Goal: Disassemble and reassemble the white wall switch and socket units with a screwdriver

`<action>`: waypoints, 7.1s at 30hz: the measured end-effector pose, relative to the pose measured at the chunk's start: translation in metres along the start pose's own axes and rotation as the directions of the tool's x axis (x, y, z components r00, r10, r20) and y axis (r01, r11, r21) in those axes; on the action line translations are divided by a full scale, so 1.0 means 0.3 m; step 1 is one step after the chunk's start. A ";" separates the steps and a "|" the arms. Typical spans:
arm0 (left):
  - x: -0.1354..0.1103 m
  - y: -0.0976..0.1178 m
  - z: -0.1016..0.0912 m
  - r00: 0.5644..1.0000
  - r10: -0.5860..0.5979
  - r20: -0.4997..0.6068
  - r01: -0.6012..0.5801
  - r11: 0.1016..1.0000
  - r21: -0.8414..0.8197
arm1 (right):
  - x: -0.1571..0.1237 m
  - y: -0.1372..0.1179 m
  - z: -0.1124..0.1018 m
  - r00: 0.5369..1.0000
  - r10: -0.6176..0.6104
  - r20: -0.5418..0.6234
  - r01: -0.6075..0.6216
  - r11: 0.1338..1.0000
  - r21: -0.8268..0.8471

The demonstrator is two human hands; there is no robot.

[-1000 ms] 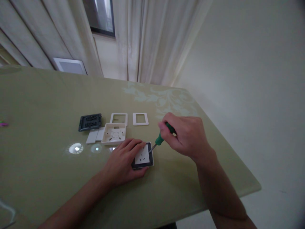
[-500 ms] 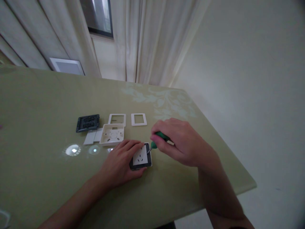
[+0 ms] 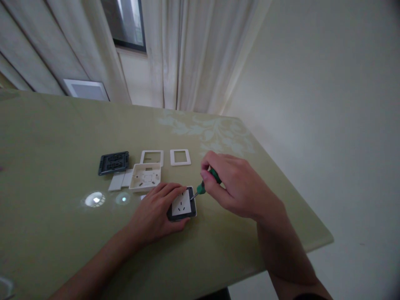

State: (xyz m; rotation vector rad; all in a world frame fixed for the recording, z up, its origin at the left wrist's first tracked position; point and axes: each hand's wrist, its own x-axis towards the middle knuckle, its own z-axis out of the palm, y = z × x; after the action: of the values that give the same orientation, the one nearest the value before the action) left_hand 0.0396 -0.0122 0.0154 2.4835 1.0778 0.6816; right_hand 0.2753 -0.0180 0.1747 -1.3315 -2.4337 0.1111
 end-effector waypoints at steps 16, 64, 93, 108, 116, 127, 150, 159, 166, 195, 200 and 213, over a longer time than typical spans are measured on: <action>-0.012 -0.017 0.014 0.999 0.022 -0.025 -0.022 1.000 0.014 | 0.013 0.006 0.011 0.997 0.026 0.076 -0.027 0.999 0.018; -0.015 -0.022 0.011 1.000 0.022 -0.002 -0.022 0.999 0.034 | -0.001 -0.012 0.009 1.000 0.008 -0.014 -0.008 1.000 -0.005; 0.017 0.042 -0.005 0.994 -0.081 -0.078 0.044 0.919 -0.392 | 0.014 -0.004 0.036 0.981 -0.193 -0.017 0.192 0.952 0.239; 0.153 0.011 0.017 0.997 -0.051 -0.052 0.005 0.764 -0.646 | 0.024 0.014 0.058 0.987 -0.080 -0.137 0.109 0.969 0.222; 0.159 -0.001 -0.021 0.997 -0.066 -0.045 0.026 0.801 -0.598 | 0.034 0.010 0.077 0.982 -0.079 -0.174 0.114 0.973 0.203; 0.176 0.004 -0.063 0.987 -0.142 -0.078 0.087 0.869 -0.488 | 0.042 0.002 0.104 0.984 -0.075 -0.163 0.105 0.978 0.183; -0.044 -0.052 0.044 0.998 -0.037 -0.044 0.033 0.996 -0.085 | 0.047 -0.005 0.151 0.958 -0.097 -0.271 0.195 0.912 0.361; -0.035 -0.045 0.043 0.998 -0.021 -0.062 0.012 0.989 -0.149 | 0.053 -0.004 0.176 0.955 -0.155 -0.254 0.238 0.910 0.340; -0.027 -0.034 0.034 0.998 -0.018 -0.061 0.008 0.987 -0.160 | 0.049 -0.009 0.178 0.956 -0.168 -0.238 0.242 0.914 0.325; -0.022 -0.028 0.026 0.998 -0.034 -0.060 0.021 0.978 -0.206 | 0.049 -0.005 0.174 0.950 -0.196 -0.243 0.272 0.901 0.338; -0.022 -0.030 0.030 0.997 -0.033 -0.076 0.016 0.978 -0.210 | 0.041 -0.014 0.150 0.942 -0.244 -0.232 0.286 0.943 0.170; -0.020 -0.028 0.029 0.997 -0.045 -0.065 0.030 0.977 -0.210 | 0.027 -0.038 0.092 0.950 -0.272 -0.156 0.292 0.947 0.132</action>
State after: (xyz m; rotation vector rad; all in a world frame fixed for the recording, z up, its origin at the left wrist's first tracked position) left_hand 0.0359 -0.0122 0.0025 2.2707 1.0182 0.8305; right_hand 0.2525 -0.0146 0.1539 -0.8836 -2.4159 0.1265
